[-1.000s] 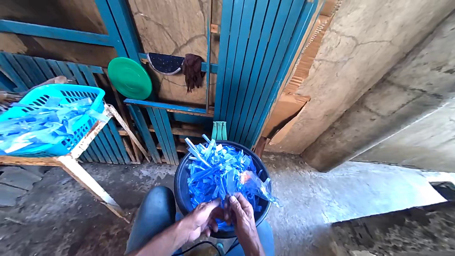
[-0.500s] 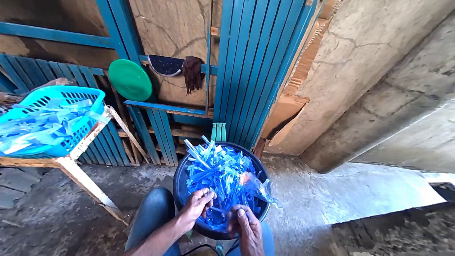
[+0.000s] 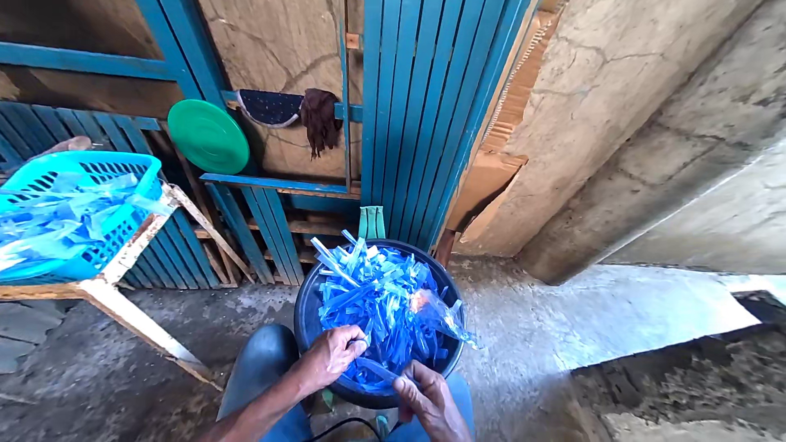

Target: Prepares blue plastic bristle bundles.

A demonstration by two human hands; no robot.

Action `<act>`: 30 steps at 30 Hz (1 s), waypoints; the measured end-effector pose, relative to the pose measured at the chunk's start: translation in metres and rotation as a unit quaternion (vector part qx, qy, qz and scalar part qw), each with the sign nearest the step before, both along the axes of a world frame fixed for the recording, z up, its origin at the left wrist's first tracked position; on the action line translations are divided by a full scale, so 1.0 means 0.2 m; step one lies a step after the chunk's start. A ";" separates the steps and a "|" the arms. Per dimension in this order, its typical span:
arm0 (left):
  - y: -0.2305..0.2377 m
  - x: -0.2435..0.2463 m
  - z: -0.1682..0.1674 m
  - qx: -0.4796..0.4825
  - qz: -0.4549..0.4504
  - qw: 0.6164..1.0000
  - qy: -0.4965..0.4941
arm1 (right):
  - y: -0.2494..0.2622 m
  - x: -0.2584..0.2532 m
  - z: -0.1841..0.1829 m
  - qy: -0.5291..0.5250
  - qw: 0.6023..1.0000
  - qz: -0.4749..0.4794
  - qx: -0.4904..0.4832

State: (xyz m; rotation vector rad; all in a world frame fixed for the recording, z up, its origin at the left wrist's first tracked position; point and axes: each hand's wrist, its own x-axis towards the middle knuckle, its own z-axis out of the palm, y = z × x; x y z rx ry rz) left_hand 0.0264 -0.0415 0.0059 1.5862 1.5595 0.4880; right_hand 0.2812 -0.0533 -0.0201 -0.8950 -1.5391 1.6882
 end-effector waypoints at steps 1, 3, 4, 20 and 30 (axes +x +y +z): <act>0.00 0.00 0.00 -0.006 0.000 1.000 0.004 | -0.01 -0.01 -0.03 0.072 0.997 0.006 -0.001; 0.00 0.01 -0.02 -0.014 -0.014 1.000 -0.001 | -0.02 -0.06 -0.07 0.216 0.976 -0.007 -0.022; 0.00 0.01 -0.03 -0.014 -0.028 1.000 -0.005 | -0.03 -0.09 -0.08 0.284 0.957 -0.027 -0.048; -0.12 0.09 -0.02 0.303 -0.112 0.945 0.059 | 0.04 -0.20 -0.06 0.210 0.970 -0.112 0.050; -0.12 0.10 -0.05 0.474 -0.065 0.869 0.122 | 0.03 -0.24 -0.05 0.124 0.988 -0.083 0.033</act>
